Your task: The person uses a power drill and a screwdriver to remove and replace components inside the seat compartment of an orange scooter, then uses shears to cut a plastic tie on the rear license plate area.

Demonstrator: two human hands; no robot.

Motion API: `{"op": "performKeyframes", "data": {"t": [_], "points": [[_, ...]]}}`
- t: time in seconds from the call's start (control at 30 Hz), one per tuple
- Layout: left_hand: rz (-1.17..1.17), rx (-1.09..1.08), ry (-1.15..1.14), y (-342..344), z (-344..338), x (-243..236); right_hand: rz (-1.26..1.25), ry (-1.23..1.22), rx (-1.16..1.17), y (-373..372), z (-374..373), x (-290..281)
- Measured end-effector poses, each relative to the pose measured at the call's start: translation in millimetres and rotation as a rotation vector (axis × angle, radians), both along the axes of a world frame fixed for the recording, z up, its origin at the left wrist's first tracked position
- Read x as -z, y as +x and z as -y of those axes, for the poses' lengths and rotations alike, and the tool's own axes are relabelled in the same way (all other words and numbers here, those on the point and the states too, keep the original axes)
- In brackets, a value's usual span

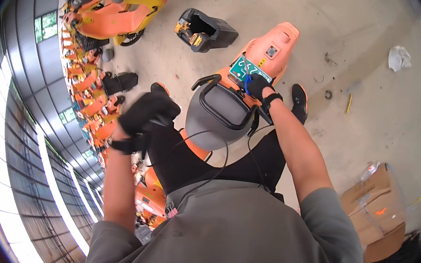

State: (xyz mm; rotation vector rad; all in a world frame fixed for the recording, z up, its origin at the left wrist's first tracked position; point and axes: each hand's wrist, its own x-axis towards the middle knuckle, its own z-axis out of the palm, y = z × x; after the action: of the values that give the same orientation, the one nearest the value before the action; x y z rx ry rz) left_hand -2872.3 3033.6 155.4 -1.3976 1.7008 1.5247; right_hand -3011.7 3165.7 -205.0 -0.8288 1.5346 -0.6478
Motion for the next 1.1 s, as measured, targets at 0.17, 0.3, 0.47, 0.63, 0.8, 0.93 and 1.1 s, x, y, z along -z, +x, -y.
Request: {"op": "performKeyframes", "data": {"t": [0.17,0.3,0.47,0.63,0.8,0.93,1.1], "points": [[0.066,0.035,-0.396,-61.0,-44.6,-15.1,0.038,-0.039,-0.076,-4.2,19.1,-14.2],[-0.120,1.042,-0.812,-42.2,-73.7,94.4,-0.126,-0.183,-0.076,9.9,18.1,-25.7],[-0.125,1.179,-0.760,-20.0,-63.9,133.0,0.123,-0.208,-0.188,-10.7,27.7,-19.2],[-0.172,1.192,-0.883,-15.1,-66.0,136.0,0.110,-0.294,0.096,7.7,24.7,-10.2],[-0.329,1.251,-0.891,-2.3,-49.1,155.9,0.065,-0.280,0.265,5.2,9.7,-21.4],[-0.323,1.123,-0.767,1.6,-43.7,140.9,0.076,-0.173,0.190,7.7,13.5,-35.1],[-0.339,1.068,-0.648,1.1,-36.3,135.0,0.034,-0.156,0.277,20.4,4.9,-12.5]]}}
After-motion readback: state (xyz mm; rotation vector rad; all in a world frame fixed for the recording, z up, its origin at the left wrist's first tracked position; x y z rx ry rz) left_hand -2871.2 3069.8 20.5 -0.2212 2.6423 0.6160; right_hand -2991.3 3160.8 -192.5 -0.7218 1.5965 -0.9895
